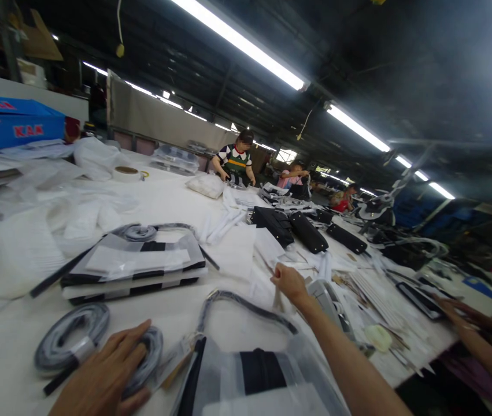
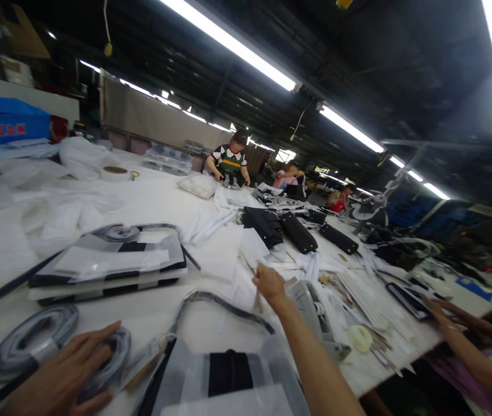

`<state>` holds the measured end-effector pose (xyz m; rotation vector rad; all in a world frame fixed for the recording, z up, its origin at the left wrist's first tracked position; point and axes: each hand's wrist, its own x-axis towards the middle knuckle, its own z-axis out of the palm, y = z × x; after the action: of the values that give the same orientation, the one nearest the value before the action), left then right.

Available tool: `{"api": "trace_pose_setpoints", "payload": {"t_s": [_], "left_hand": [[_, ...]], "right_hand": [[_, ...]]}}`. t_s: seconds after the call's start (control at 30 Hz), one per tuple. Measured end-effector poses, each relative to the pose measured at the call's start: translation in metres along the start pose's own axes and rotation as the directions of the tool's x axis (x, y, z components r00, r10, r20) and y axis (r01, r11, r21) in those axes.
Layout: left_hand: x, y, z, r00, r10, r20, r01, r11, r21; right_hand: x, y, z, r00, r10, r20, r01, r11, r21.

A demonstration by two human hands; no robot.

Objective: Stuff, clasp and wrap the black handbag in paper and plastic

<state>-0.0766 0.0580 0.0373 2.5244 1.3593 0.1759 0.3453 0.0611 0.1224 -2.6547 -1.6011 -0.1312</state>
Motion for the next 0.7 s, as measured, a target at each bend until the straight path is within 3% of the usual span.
{"api": "trace_pose_setpoints", "payload": {"t_s": [0.17, 0.27, 0.33, 0.43, 0.53, 0.7], "left_hand": [[-0.004, 0.011, -0.013, 1.0, -0.021, 0.002, 0.021, 1.0, 0.01], [-0.009, 0.016, -0.016, 1.0, -0.02, -0.021, 0.02, 0.999, 0.025], [-0.014, 0.019, -0.022, 0.999, -0.038, -0.027, 0.039, 0.998, 0.046], [-0.018, 0.023, -0.038, 0.994, -0.102, -0.03, 0.104, 0.989, 0.109], [-0.018, 0.022, -0.049, 0.992, -0.113, -0.056, 0.121, 0.977, 0.175], [-0.015, 0.013, -0.047, 0.973, 0.228, -0.021, -0.222, 0.963, 0.15]], "right_hand": [[0.003, 0.064, -0.031, 0.976, 0.196, -0.09, -0.201, 0.979, -0.041], [-0.004, 0.076, -0.035, 0.975, 0.203, -0.094, -0.209, 0.976, -0.056], [-0.012, 0.063, -0.031, 0.99, 0.129, -0.059, -0.131, 0.99, -0.045], [-0.031, 0.022, -0.018, 0.998, -0.057, 0.029, 0.057, 0.998, 0.001], [-0.053, -0.025, 0.0, 0.948, -0.259, 0.182, 0.268, 0.963, -0.025], [-0.076, -0.067, 0.026, 0.849, -0.385, 0.362, 0.448, 0.887, -0.107]]}}
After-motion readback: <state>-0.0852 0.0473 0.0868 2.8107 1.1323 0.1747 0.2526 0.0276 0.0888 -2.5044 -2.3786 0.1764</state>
